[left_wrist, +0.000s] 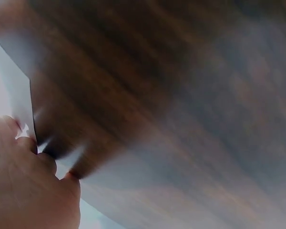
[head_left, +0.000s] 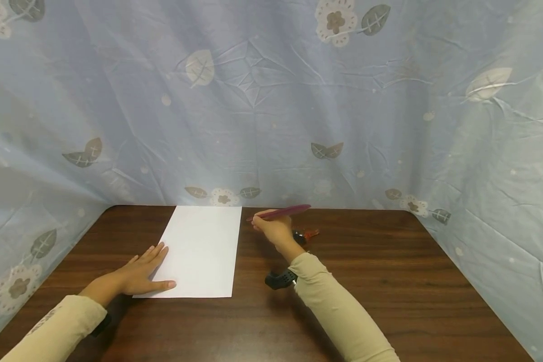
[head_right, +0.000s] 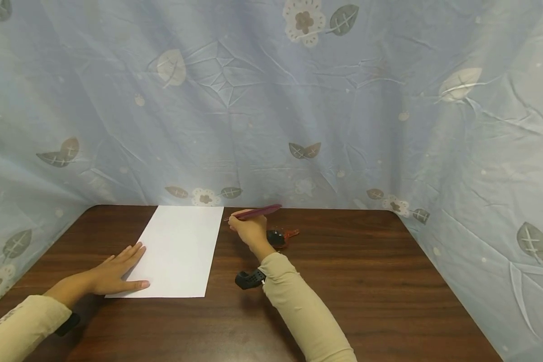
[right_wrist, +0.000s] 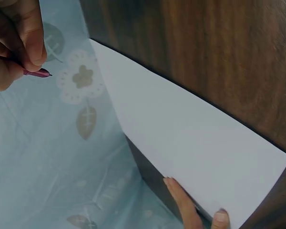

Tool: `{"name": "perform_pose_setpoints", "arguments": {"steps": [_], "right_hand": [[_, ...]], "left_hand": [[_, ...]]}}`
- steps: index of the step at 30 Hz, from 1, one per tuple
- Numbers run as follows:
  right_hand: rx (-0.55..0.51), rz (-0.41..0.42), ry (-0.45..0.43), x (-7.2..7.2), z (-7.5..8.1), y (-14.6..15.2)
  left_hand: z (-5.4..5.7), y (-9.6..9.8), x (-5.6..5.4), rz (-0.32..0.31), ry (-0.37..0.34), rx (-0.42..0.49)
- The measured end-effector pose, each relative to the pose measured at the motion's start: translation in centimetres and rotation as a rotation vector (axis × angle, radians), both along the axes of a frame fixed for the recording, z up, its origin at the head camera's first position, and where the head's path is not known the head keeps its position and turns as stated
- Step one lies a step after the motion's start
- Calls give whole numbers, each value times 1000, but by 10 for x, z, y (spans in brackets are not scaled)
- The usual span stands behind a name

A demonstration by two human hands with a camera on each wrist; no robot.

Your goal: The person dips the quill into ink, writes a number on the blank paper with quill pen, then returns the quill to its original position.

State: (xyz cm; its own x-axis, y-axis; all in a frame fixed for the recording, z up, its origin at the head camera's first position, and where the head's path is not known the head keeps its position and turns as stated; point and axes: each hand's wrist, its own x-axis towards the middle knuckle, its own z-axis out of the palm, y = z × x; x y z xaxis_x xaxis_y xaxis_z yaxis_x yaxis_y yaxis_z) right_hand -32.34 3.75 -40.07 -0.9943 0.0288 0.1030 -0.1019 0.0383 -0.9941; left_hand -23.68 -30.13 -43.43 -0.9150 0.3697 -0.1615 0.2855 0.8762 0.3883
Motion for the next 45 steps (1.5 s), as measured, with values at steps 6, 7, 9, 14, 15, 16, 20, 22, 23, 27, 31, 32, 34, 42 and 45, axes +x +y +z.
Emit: {"name": "perform_pose_setpoints", "arguments": {"steps": [6, 7, 9, 14, 15, 16, 20, 22, 23, 27, 31, 32, 34, 42, 45], "right_hand": [[-38, 17, -2, 1, -12, -13], [-38, 18, -3, 2, -14, -15], [-44, 20, -6, 3, -17, -20], [-58, 19, 13, 6, -25, -29], [-55, 21, 15, 7, -26, -31], [-45, 19, 23, 7, -27, -33], [-36, 21, 19, 10, -32, -41], [-29, 9, 16, 12, -34, -44], [-29, 7, 10, 12, -35, -46], [17, -22, 8, 13, -38, -51], [45, -44, 4, 14, -37, -56], [55, -48, 5, 15, -37, -57], [65, -52, 14, 15, -38, -60], [168, -74, 39, 16, -44, -65], [183, -69, 30, 16, -46, -66]], "left_hand": [[-1, 0, 1, -11, 18, -6], [-2, -1, 1, -10, 23, -7], [-3, -2, 0, -6, 26, -8], [-4, -1, -1, 0, 22, -13], [-3, -1, -1, -1, 21, -12], [-4, -1, -1, -3, 21, -8], [-5, -3, 0, -10, 28, 23], [-8, -5, 0, -19, 39, 41], [-10, -5, -1, -19, 42, 43], [-14, -7, -3, -15, 49, 43], [-10, -5, -3, -6, 36, 40], [-9, -4, -3, -3, 30, 31], [-7, -3, -3, 3, 23, 15], [-2, 0, 0, 3, 11, 8], [-1, 0, 1, 0, 3, 14]]}}
